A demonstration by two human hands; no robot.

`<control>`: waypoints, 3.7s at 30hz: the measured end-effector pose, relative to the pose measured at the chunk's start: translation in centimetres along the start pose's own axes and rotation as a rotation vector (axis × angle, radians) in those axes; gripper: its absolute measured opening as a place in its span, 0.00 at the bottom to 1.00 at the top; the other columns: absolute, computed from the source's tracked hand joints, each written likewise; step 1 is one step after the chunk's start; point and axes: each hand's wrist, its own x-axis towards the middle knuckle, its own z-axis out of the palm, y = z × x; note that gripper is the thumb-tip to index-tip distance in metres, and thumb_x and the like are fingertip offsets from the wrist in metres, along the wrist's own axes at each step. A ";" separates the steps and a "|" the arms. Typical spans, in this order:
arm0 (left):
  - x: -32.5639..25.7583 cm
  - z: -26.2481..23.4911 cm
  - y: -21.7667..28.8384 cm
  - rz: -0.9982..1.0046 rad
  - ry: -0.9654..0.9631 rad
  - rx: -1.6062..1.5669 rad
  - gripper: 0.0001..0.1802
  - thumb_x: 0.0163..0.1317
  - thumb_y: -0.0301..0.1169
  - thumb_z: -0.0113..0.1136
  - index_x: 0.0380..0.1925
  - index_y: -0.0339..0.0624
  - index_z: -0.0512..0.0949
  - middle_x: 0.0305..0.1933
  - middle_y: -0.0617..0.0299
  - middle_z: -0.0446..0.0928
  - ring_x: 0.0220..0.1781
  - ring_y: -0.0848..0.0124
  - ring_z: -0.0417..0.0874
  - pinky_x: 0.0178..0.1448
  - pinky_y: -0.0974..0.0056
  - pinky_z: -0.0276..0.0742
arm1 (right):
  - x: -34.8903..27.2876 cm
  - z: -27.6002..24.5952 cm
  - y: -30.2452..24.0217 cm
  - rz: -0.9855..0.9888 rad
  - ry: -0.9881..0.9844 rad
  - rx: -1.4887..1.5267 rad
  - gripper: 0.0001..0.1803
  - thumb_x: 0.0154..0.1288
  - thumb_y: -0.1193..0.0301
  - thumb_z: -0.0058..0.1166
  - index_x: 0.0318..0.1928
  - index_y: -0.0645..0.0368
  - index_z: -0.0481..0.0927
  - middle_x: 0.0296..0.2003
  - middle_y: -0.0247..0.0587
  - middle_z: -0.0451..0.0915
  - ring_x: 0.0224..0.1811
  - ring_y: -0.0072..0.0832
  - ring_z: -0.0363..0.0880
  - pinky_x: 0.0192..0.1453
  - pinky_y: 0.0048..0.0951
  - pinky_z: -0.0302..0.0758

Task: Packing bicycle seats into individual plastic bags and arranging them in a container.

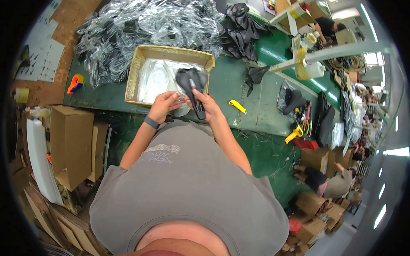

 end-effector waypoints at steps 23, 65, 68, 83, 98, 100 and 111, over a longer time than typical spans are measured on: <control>-4.7 6.7 6.2 0.219 -0.920 0.594 0.07 0.76 0.32 0.69 0.46 0.42 0.88 0.39 0.65 0.84 0.43 0.71 0.84 0.53 0.63 0.79 | -6.4 2.3 -1.3 -0.410 0.408 -0.227 0.19 0.74 0.67 0.71 0.57 0.59 0.78 0.39 0.35 0.84 0.31 0.24 0.85 0.32 0.26 0.85; 2.7 18.6 5.1 0.532 -0.609 0.757 0.15 0.69 0.20 0.69 0.56 0.34 0.86 0.58 0.55 0.84 0.52 0.69 0.86 0.53 0.65 0.83 | -13.4 0.9 -7.8 -0.746 0.596 0.067 0.21 0.75 0.67 0.69 0.62 0.57 0.78 0.48 0.35 0.86 0.42 0.25 0.87 0.41 0.36 0.87; 2.2 19.4 6.1 0.229 -0.741 0.383 0.11 0.72 0.22 0.69 0.53 0.32 0.87 0.56 0.57 0.85 0.51 0.71 0.85 0.53 0.65 0.82 | -13.8 -2.9 -6.0 -0.869 0.557 0.104 0.24 0.78 0.66 0.67 0.68 0.54 0.74 0.49 0.34 0.85 0.38 0.26 0.87 0.36 0.34 0.87; 5.9 20.3 5.3 0.078 -0.358 -0.023 0.26 0.77 0.34 0.69 0.68 0.36 0.75 0.62 0.62 0.83 0.61 0.71 0.84 0.70 0.61 0.77 | -14.6 1.8 -1.3 -0.831 0.507 -0.705 0.28 0.78 0.59 0.68 0.68 0.60 0.74 0.41 0.34 0.83 0.36 0.26 0.82 0.43 0.33 0.82; 8.9 17.5 7.1 -0.376 -0.611 -0.526 0.15 0.73 0.38 0.61 0.49 0.39 0.86 0.46 0.55 0.91 0.46 0.58 0.93 0.58 0.52 0.91 | -21.8 -4.3 -5.1 -1.022 0.720 -0.339 0.27 0.86 0.59 0.54 0.76 0.58 0.71 0.58 0.41 0.84 0.62 0.33 0.84 0.68 0.43 0.82; 8.3 18.5 6.1 -0.436 -0.483 -0.500 0.15 0.73 0.37 0.62 0.50 0.39 0.86 0.47 0.55 0.91 0.47 0.58 0.93 0.59 0.52 0.90 | -21.1 -1.3 -3.9 -0.811 0.206 -0.026 0.28 0.84 0.61 0.56 0.77 0.58 0.70 0.64 0.42 0.80 0.63 0.31 0.83 0.69 0.39 0.80; 5.0 22.1 5.6 0.451 -0.176 -0.005 0.27 0.82 0.41 0.61 0.73 0.43 0.69 0.64 0.60 0.78 0.71 0.66 0.77 0.74 0.53 0.76 | -20.1 -0.3 -1.0 -0.554 0.133 0.264 0.50 0.58 0.62 0.77 0.77 0.67 0.68 0.70 0.54 0.79 0.61 0.38 0.87 0.60 0.39 0.88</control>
